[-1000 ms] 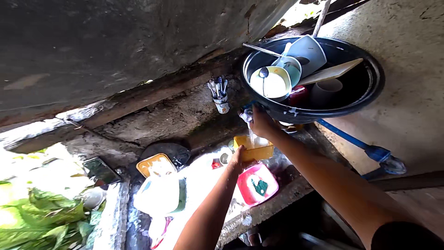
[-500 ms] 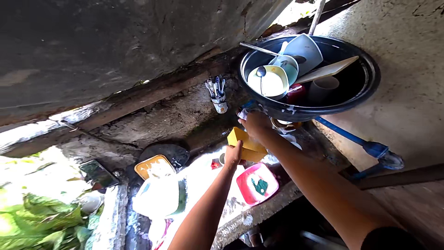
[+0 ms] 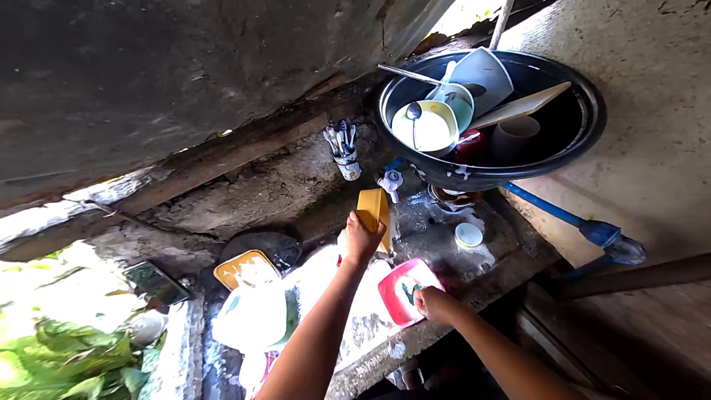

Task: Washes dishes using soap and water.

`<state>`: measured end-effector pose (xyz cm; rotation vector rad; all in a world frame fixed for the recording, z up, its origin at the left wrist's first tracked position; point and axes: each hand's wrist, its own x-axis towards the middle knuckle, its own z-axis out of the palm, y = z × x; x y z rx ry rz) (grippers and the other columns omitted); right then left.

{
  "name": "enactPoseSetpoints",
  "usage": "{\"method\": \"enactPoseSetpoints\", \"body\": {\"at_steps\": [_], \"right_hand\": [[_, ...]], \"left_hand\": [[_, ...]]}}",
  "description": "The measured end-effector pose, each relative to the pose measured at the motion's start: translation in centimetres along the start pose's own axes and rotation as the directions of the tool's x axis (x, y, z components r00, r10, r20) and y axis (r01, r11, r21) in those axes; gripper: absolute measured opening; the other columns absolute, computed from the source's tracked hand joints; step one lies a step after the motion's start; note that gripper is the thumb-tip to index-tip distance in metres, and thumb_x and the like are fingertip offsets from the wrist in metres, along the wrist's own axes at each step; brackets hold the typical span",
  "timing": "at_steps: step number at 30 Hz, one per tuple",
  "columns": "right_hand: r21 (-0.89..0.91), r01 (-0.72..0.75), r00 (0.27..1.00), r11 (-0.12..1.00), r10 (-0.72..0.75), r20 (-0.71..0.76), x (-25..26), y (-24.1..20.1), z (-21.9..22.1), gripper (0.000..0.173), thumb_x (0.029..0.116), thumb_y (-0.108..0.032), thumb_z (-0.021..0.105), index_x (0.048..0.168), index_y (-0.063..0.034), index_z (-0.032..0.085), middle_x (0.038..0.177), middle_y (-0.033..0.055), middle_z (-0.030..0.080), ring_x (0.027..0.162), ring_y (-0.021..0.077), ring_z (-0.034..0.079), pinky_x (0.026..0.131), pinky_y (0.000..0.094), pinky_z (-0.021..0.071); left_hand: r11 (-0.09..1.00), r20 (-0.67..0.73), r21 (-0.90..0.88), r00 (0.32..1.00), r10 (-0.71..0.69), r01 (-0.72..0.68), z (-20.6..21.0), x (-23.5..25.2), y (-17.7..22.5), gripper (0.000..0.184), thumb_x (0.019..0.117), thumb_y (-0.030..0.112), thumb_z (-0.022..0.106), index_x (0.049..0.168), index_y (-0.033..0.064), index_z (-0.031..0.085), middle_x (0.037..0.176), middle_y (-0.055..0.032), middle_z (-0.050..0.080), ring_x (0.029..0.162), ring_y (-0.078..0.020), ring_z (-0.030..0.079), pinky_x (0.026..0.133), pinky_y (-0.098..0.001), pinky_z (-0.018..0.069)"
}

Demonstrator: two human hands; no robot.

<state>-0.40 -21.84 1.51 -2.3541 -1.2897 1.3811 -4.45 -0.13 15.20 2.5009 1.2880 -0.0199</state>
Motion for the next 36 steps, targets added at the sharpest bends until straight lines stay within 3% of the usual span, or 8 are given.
{"method": "enactPoseSetpoints", "body": {"at_steps": [6,9,14,18,24,27,30,36], "right_hand": [[0.095,0.08,0.996,0.992,-0.075,-0.049,1.7,-0.2,0.6,0.029,0.1013,-0.02,0.059,0.118,0.0003,0.07,0.118,0.0221,0.07,0.117,0.0367,0.065,0.105,0.0573,0.0483],[0.157,0.134,0.945,0.978,-0.078,-0.318,0.1,-3.4,-4.2,0.03,0.1032,-0.022,0.055,0.119,-0.002,0.07,0.119,0.0196,0.069,0.114,0.0325,0.067,0.104,0.0526,0.0511],[-0.117,0.149,0.541,0.982,-0.18,-0.821,-3.8,-11.3,-16.3,0.052,0.1002,-0.011,0.056,0.151,-0.0067,0.048,0.151,0.0234,0.048,0.135,0.0393,0.053,0.108,0.0529,0.0489],[-0.367,0.036,0.688,0.93,-0.289,-0.666,-1.4,-12.8,-22.7,0.072,0.0883,0.005,0.068,0.154,0.0028,0.038,0.153,0.0296,0.042,0.137,0.0487,0.047,0.109,0.0598,0.0458],[-0.229,-0.217,0.716,0.949,-0.004,-0.698,-0.8,-15.0,-23.7,0.05,0.1041,-0.035,0.06,0.126,0.0096,0.059,0.127,0.0323,0.061,0.117,0.05,0.062,0.091,0.0658,0.0532],[-0.101,-0.079,0.596,0.992,-0.034,-0.802,-0.6,-14.0,-22.4,0.057,0.1034,-0.037,0.061,0.136,0.0098,0.054,0.128,0.0343,0.06,0.116,0.0508,0.063,0.095,0.0656,0.0517],[-0.008,0.177,0.445,0.984,-0.087,-0.891,0.1,-11.5,-16.4,0.076,0.1,-0.025,0.064,0.16,0.0009,0.025,0.149,0.0308,0.047,0.114,0.0454,0.066,0.093,0.0611,0.0559],[-0.141,-0.103,0.99,0.985,0.087,-0.114,4.8,-3.5,-0.7,0.037,0.0991,-0.024,0.058,0.128,-0.0052,0.069,0.138,0.027,0.06,0.131,0.0445,0.056,0.108,0.0641,0.0449]], "left_hand": [[0.852,0.123,-0.474,0.975,-0.185,0.222,1.9,0.0,-4.3,0.071,0.0958,0.053,0.063,0.144,0.0029,0.049,0.122,-0.0222,0.067,0.111,-0.034,0.067,0.094,-0.0542,0.0535],[0.459,0.295,-0.801,0.92,-0.257,0.385,4.2,-1.5,-7.9,0.059,0.1071,0.049,0.049,0.136,-0.0023,0.05,0.097,-0.0227,0.069,0.068,-0.0284,0.07,0.062,-0.0445,0.062],[0.099,0.481,-0.855,0.85,-0.212,0.509,5.1,-6.2,-11.8,0.054,0.1079,0.047,0.048,0.14,0.003,0.051,0.107,-0.0245,0.07,0.071,-0.0315,0.073,0.062,-0.0431,0.0631],[-0.09,0.561,-0.826,0.794,-0.232,0.557,6.7,-9.3,-14.4,0.05,0.1072,0.036,0.051,0.144,0.0014,0.047,0.12,-0.0286,0.065,0.081,-0.0356,0.073,0.069,-0.0445,0.0641],[-0.276,0.527,-0.842,0.815,-0.24,0.464,7.9,-13.4,-19.4,0.042,0.1048,0.015,0.051,0.141,-0.004,0.044,0.126,-0.0325,0.061,0.097,-0.0422,0.072,0.079,-0.0507,0.0642],[-0.149,0.404,-0.915,0.842,-0.358,0.376,8.1,-15.3,-22.3,0.032,0.1061,0.012,0.049,0.132,-0.0068,0.05,0.114,-0.0289,0.066,0.091,-0.0381,0.073,0.075,-0.0495,0.0648],[0.356,0.145,-0.872,0.873,-0.465,0.335,8.3,-16.6,-25.4,0.043,0.101,0.023,0.061,0.135,-0.0028,0.054,0.11,-0.0198,0.07,0.088,-0.026,0.075,0.077,-0.0427,0.0655],[0.886,-0.075,-0.282,0.912,-0.403,0.368,5.4,-16.7,-25.4,0.09,0.0825,0.053,0.069,0.153,0.0036,0.042,0.128,-0.0185,0.067,0.114,-0.0333,0.067,0.096,-0.0569,0.0542]]}}
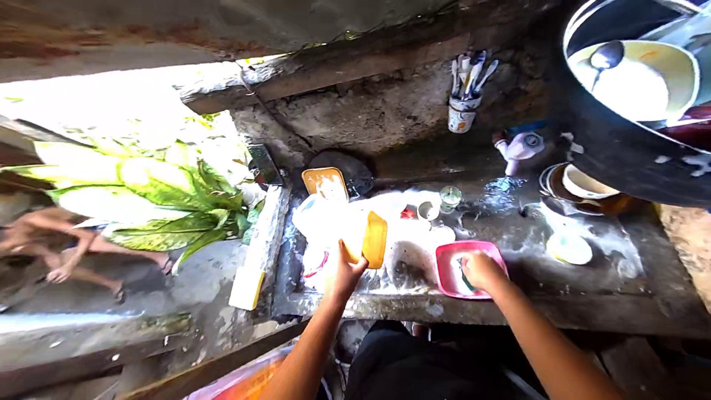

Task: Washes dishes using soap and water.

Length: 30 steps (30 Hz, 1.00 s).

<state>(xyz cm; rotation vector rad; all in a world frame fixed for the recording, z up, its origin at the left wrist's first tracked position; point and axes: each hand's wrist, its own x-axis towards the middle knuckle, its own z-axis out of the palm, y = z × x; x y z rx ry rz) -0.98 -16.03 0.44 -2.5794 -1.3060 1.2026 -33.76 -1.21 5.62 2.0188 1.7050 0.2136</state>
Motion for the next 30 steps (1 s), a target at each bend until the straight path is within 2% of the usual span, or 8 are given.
{"method": "enactPoseSetpoints", "body": {"at_steps": [5,9,12,16,19,21,24,30], "right_hand": [[-0.17,-0.071,0.961,0.983,0.113,0.254,0.9,1.1,3.8,0.078,0.0928,-0.028,0.071,0.158,-0.0024,0.036,0.163,0.0346,0.023,0.143,0.0529,0.039,0.111,0.0667,0.0409],[-0.164,-0.216,0.967,0.962,0.234,0.1,1.4,-0.1,4.5,0.079,0.0864,-0.032,0.078,0.142,0.0145,0.047,0.151,0.0387,0.04,0.14,0.0549,0.041,0.109,0.0725,0.0367],[-0.199,-0.266,0.959,0.943,0.28,0.049,2.1,0.3,5.7,0.048,0.0877,-0.018,0.071,0.122,0.014,0.062,0.135,0.0311,0.06,0.128,0.0457,0.057,0.104,0.063,0.0473],[0.268,-0.204,0.978,0.942,0.184,0.096,4.0,3.3,4.3,0.046,0.0901,-0.027,0.074,0.117,0.0092,0.067,0.122,0.0305,0.066,0.119,0.0444,0.063,0.101,0.0651,0.0491],[0.893,-0.273,0.96,0.358,0.152,0.233,2.4,5.5,3.1,0.03,0.0995,-0.022,0.058,0.121,-0.0008,0.061,0.107,0.0169,0.067,0.096,0.0266,0.066,0.081,0.0477,0.0566],[0.988,-0.151,0.988,-0.04,0.008,0.152,0.3,5.1,1.7,0.029,0.0975,-0.022,0.048,0.12,-0.0062,0.057,0.103,0.0124,0.069,0.091,0.0242,0.07,0.076,0.045,0.0602],[0.956,0.025,0.966,-0.292,-0.24,-0.098,-1.9,1.4,-0.4,0.049,0.0871,-0.034,0.052,0.126,-0.005,0.052,0.109,0.0178,0.07,0.093,0.0304,0.071,0.077,0.0459,0.0617],[0.934,0.337,0.941,0.117,-0.003,-0.339,-6.1,-12.8,-3.2,0.025,0.105,-0.012,0.04,0.117,-0.0003,0.058,0.085,0.0087,0.066,0.069,0.0165,0.064,0.062,0.037,0.0578]], "left_hand": [[0.972,-0.01,0.226,0.997,0.073,-0.069,-1.6,-0.8,3.1,0.102,0.0806,0.059,0.073,0.158,0.0044,0.035,0.127,-0.0193,0.068,0.104,-0.0373,0.071,0.087,-0.0583,0.0567],[0.976,-0.15,-0.218,0.988,-0.041,0.007,-1.4,-0.4,2.6,0.08,0.0865,0.038,0.072,0.15,-0.0006,0.041,0.123,-0.0223,0.066,0.102,-0.0326,0.07,0.088,-0.0527,0.0579],[0.577,0.061,-0.798,0.976,-0.209,0.173,-0.3,0.1,1.4,0.044,0.1051,0.021,0.055,0.138,-0.0069,0.042,0.113,-0.0235,0.065,0.087,-0.0275,0.073,0.075,-0.0418,0.0643],[0.062,0.381,-0.909,0.884,-0.272,0.411,-0.5,-0.9,0.7,0.036,0.1076,0.016,0.044,0.136,-0.0054,0.046,0.12,-0.0296,0.063,0.092,-0.0394,0.071,0.077,-0.0504,0.0631],[-0.042,0.471,-0.881,0.865,-0.173,0.471,-0.3,-2.5,0.7,0.039,0.1052,0.013,0.038,0.14,-0.0036,0.039,0.123,-0.0324,0.061,0.097,-0.0425,0.07,0.082,-0.0536,0.0611],[-0.067,0.503,-0.864,0.856,-0.118,0.499,0.3,-2.9,0.6,0.039,0.1028,0.009,0.038,0.139,-0.0046,0.04,0.124,-0.0319,0.061,0.101,-0.0414,0.07,0.084,-0.0524,0.0605],[-0.052,0.524,-0.851,0.849,-0.058,0.522,1.7,-3.2,0.4,0.041,0.1022,0.006,0.038,0.142,-0.0023,0.039,0.126,-0.0262,0.06,0.104,-0.0355,0.067,0.087,-0.0491,0.0592],[0.013,0.586,-0.811,0.81,0.03,0.586,4.2,-4.3,1.4,0.058,0.0962,0.002,0.043,0.152,0.0069,0.029,0.134,-0.0245,0.056,0.11,-0.0361,0.065,0.087,-0.05,0.0588]]}}
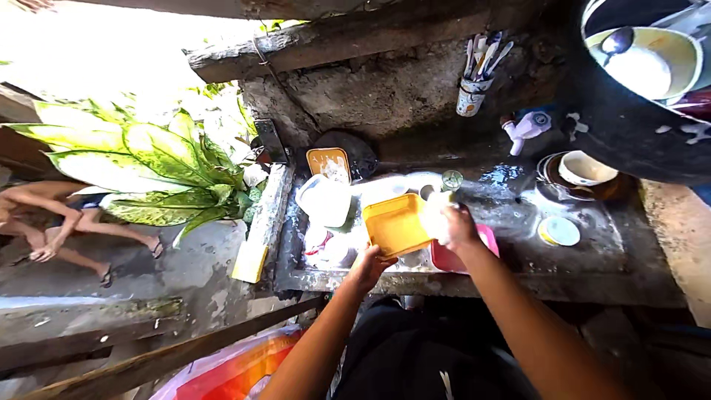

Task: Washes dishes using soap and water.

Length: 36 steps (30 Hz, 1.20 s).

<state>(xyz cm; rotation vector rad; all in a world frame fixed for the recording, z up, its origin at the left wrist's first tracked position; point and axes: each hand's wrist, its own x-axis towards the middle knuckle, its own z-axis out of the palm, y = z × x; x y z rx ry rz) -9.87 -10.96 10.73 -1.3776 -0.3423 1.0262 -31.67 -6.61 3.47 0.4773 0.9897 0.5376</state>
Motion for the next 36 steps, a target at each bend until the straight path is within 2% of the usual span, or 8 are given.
{"method": "enactPoseSetpoints", "body": {"at_steps": [4,7,9,12,18,28,32,36], "right_hand": [[-0.429,-0.016,0.998,0.903,-0.011,-0.062,2.7,2.1,3.5,0.026,0.0989,-0.01,0.061,0.119,0.0061,0.063,0.106,0.0213,0.068,0.099,0.0281,0.067,0.09,0.0474,0.0563],[-0.822,0.123,0.972,0.555,0.102,0.214,3.8,3.6,3.5,0.051,0.0969,-0.017,0.064,0.146,-0.0067,0.053,0.138,0.0221,0.061,0.13,0.0357,0.059,0.111,0.0554,0.0457],[-0.909,0.336,0.846,0.249,0.345,0.407,2.8,3.9,4.0,0.081,0.096,-0.033,0.067,0.164,-0.0153,0.026,0.161,0.0214,0.039,0.145,0.045,0.041,0.115,0.0685,0.0336],[-0.767,0.64,0.665,0.046,0.467,0.583,1.1,4.6,5.1,0.066,0.0959,-0.042,0.068,0.155,-0.02,0.048,0.161,0.0166,0.04,0.143,0.0441,0.043,0.111,0.0686,0.0389],[-0.93,0.268,0.921,-0.25,0.35,0.172,-2.9,5.7,11.6,0.045,0.0963,-0.006,0.06,0.14,0.0043,0.056,0.145,0.034,0.05,0.136,0.0526,0.046,0.106,0.0702,0.042],[-0.982,0.186,0.816,0.014,0.555,0.162,-7.7,11.6,20.5,0.038,0.1041,-0.015,0.052,0.129,0.0123,0.06,0.138,0.0305,0.058,0.132,0.043,0.055,0.11,0.0592,0.0435],[-0.955,0.053,0.795,0.292,0.567,0.217,-9.1,12.9,20.5,0.05,0.1127,-0.028,0.031,0.135,0.0095,0.056,0.138,0.0307,0.057,0.132,0.04,0.055,0.111,0.0573,0.042],[-0.836,0.524,0.577,0.162,0.655,0.488,-9.5,11.7,20.1,0.041,0.1088,-0.018,0.043,0.138,0.0091,0.053,0.131,0.0332,0.06,0.127,0.0461,0.057,0.107,0.0644,0.0417]], "left_hand": [[0.997,0.062,-0.06,0.997,-0.042,0.046,0.5,-0.6,-0.9,0.051,0.0987,0.004,0.042,0.149,0.0042,0.033,0.133,-0.0252,0.057,0.111,-0.0361,0.066,0.089,-0.0496,0.0583],[0.99,0.108,-0.126,0.993,-0.054,0.067,-0.3,-1.4,-1.2,0.052,0.0994,0.003,0.04,0.15,0.0046,0.03,0.134,-0.0259,0.056,0.111,-0.0368,0.065,0.09,-0.0504,0.058],[0.97,0.1,-0.231,0.994,-0.051,0.073,-1.1,-2.4,-0.9,0.054,0.0974,0.001,0.04,0.151,0.0052,0.03,0.136,-0.027,0.054,0.114,-0.0399,0.064,0.091,-0.0545,0.0571],[0.945,0.07,-0.328,0.998,0.011,0.013,-3.5,-3.6,-1.0,0.071,0.0892,-0.006,0.043,0.156,0.0109,0.024,0.142,-0.0288,0.05,0.118,-0.0462,0.062,0.09,-0.0622,0.0565],[0.966,0.136,-0.259,0.989,0.051,-0.014,-6.5,-6.8,-0.6,0.101,0.0828,-0.009,0.045,0.164,0.0303,0.0,0.154,-0.0243,0.04,0.124,-0.0442,0.058,0.089,-0.0621,0.057],[0.937,0.169,-0.335,0.985,-0.046,0.101,-10.2,-8.5,-2.1,0.043,0.0999,0.024,0.04,0.139,0.0078,0.044,0.131,-0.0238,0.059,0.114,-0.0433,0.062,0.083,-0.0649,0.0542],[0.924,0.046,-0.381,0.999,0.015,0.003,-10.5,-8.3,-0.7,0.073,0.1044,0.067,0.02,0.146,0.0134,0.047,0.13,-0.0218,0.064,0.112,-0.0406,0.065,0.084,-0.0625,0.0565],[0.87,-0.287,-0.432,0.951,0.118,-0.238,-10.4,-6.3,-0.5,0.061,0.1093,0.057,0.024,0.139,0.0109,0.053,0.122,-0.0146,0.066,0.109,-0.0268,0.065,0.089,-0.0519,0.0552]]}}
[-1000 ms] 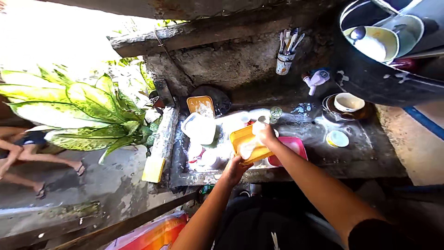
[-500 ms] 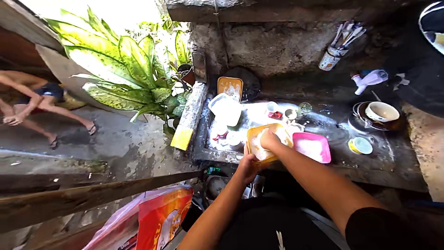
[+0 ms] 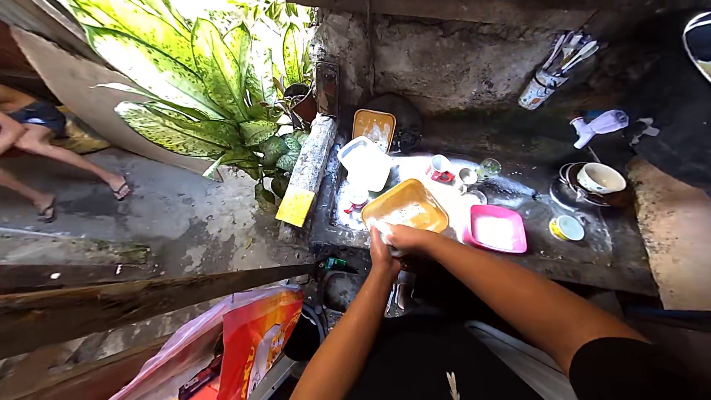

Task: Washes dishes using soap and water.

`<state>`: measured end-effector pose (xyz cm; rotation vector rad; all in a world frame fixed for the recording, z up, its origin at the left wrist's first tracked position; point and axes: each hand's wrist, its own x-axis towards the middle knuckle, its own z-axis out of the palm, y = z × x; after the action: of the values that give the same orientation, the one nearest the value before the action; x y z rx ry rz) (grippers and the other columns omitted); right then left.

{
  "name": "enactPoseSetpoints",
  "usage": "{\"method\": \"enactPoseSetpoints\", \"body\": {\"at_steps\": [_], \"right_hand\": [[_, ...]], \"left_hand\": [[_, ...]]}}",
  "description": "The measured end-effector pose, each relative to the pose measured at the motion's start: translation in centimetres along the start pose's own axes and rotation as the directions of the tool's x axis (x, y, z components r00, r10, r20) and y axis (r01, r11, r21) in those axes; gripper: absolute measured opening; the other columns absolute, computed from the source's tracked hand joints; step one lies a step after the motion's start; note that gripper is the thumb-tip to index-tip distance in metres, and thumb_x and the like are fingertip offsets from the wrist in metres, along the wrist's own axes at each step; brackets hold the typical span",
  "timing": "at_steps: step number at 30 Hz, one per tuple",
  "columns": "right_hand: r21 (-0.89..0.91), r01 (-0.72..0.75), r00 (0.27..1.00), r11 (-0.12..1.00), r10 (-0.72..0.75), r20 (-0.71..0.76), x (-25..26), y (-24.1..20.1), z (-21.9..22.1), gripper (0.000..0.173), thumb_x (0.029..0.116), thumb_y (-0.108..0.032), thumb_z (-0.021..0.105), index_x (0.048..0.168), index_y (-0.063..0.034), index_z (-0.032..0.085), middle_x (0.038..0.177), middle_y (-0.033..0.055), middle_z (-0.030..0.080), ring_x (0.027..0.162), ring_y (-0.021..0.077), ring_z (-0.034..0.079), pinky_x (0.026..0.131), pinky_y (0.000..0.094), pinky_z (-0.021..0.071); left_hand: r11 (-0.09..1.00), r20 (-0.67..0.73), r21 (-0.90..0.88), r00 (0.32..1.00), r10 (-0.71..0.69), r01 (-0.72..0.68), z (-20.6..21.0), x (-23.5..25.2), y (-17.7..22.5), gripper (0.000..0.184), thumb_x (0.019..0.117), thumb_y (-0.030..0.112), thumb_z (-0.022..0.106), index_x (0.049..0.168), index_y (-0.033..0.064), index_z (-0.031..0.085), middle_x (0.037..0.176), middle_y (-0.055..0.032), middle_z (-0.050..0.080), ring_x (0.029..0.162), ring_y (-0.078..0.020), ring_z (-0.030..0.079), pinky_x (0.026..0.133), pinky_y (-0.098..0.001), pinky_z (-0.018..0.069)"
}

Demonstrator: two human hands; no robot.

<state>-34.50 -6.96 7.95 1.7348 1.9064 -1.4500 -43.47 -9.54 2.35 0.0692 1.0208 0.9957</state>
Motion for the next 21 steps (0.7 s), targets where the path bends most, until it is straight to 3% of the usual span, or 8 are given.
{"method": "enactPoseSetpoints", "body": {"at_steps": [4,8,10,12,15,18,19,21], "right_hand": [[-0.411,-0.174,0.977,0.895,0.209,0.041,-1.5,-0.1,-1.0,0.044,0.1017,-0.014,0.055,0.145,-0.0037,0.055,0.135,0.0317,0.06,0.128,0.0531,0.055,0.1,0.0766,0.0405],[-0.279,-0.521,0.853,0.807,0.476,-0.216,-1.4,-0.2,-3.5,0.057,0.0965,-0.011,0.063,0.15,-0.0016,0.046,0.139,0.0326,0.056,0.129,0.0512,0.054,0.099,0.0702,0.0449],[-0.119,-0.614,0.766,0.781,0.551,-0.331,-0.6,0.1,-4.6,0.05,0.0962,-0.006,0.061,0.143,0.0039,0.049,0.137,0.0319,0.057,0.126,0.0498,0.057,0.098,0.0672,0.0478],[0.017,-0.591,0.747,0.807,0.555,-0.367,0.3,0.5,-5.2,0.04,0.0983,-0.01,0.059,0.134,0.008,0.057,0.136,0.0305,0.058,0.126,0.0478,0.058,0.099,0.0659,0.0484],[0.378,-0.416,0.778,0.827,0.538,-0.323,2.7,1.0,-5.6,0.041,0.1017,-0.022,0.058,0.128,0.0092,0.062,0.136,0.0284,0.06,0.129,0.0409,0.058,0.106,0.0593,0.0469],[0.811,-0.056,0.753,0.582,0.559,-0.349,5.1,-0.1,-3.5,0.043,0.1066,-0.022,0.053,0.139,0.0063,0.055,0.139,0.0284,0.057,0.131,0.0372,0.056,0.111,0.0529,0.0444],[0.835,-0.007,0.769,0.55,0.537,-0.347,4.4,-1.1,-3.4,0.042,0.1085,-0.021,0.049,0.139,0.0079,0.054,0.14,0.0292,0.056,0.132,0.0371,0.054,0.112,0.0516,0.0429],[0.697,-0.083,0.823,0.712,0.443,-0.355,3.6,-1.9,-3.4,0.039,0.1076,-0.022,0.048,0.132,0.0065,0.06,0.137,0.027,0.06,0.132,0.0365,0.056,0.112,0.0523,0.0434]], "left_hand": [[0.994,-0.001,0.106,1.0,0.02,-0.019,-0.6,0.8,0.3,0.061,0.1093,0.056,0.03,0.153,0.0129,0.037,0.135,-0.0176,0.06,0.117,-0.0303,0.063,0.094,-0.0532,0.0555],[0.933,0.038,0.351,0.994,-0.099,0.08,-0.8,0.0,1.9,0.064,0.1068,0.05,0.047,0.155,0.0118,0.03,0.135,-0.0221,0.059,0.111,-0.0369,0.065,0.084,-0.055,0.0586],[0.884,0.116,0.463,0.985,-0.131,0.063,-0.3,-0.9,2.4,0.068,0.1034,0.039,0.056,0.156,0.0084,0.026,0.134,-0.0244,0.058,0.109,-0.0362,0.067,0.083,-0.0508,0.0603],[0.855,0.152,0.514,0.973,-0.172,0.071,0.5,-1.7,2.5,0.074,0.1024,0.039,0.058,0.158,0.0087,0.02,0.133,-0.0267,0.058,0.105,-0.0373,0.069,0.081,-0.0502,0.0614],[0.808,0.186,0.581,0.952,-0.244,0.094,1.2,-0.8,2.7,0.089,0.1022,0.062,0.048,0.164,0.0257,-0.004,0.141,-0.0284,0.054,0.102,-0.0411,0.071,0.078,-0.0539,0.0625],[0.758,0.201,0.649,0.949,-0.242,0.056,1.7,0.5,3.2,0.084,0.1025,0.071,0.028,0.163,0.0295,-0.012,0.136,-0.032,0.056,0.085,-0.0404,0.073,0.07,-0.0519,0.0633],[0.728,0.206,0.686,0.952,-0.226,0.025,1.9,0.9,3.5,0.083,0.1023,0.073,0.02,0.164,0.0263,-0.01,0.133,-0.033,0.057,0.083,-0.0392,0.073,0.07,-0.0514,0.0631],[0.691,0.188,0.723,0.967,-0.173,-0.017,2.5,1.1,4.1,0.087,0.0999,0.073,0.004,0.161,0.0149,0.022,0.117,-0.0303,0.066,0.081,-0.0373,0.072,0.069,-0.0517,0.0621]]}}
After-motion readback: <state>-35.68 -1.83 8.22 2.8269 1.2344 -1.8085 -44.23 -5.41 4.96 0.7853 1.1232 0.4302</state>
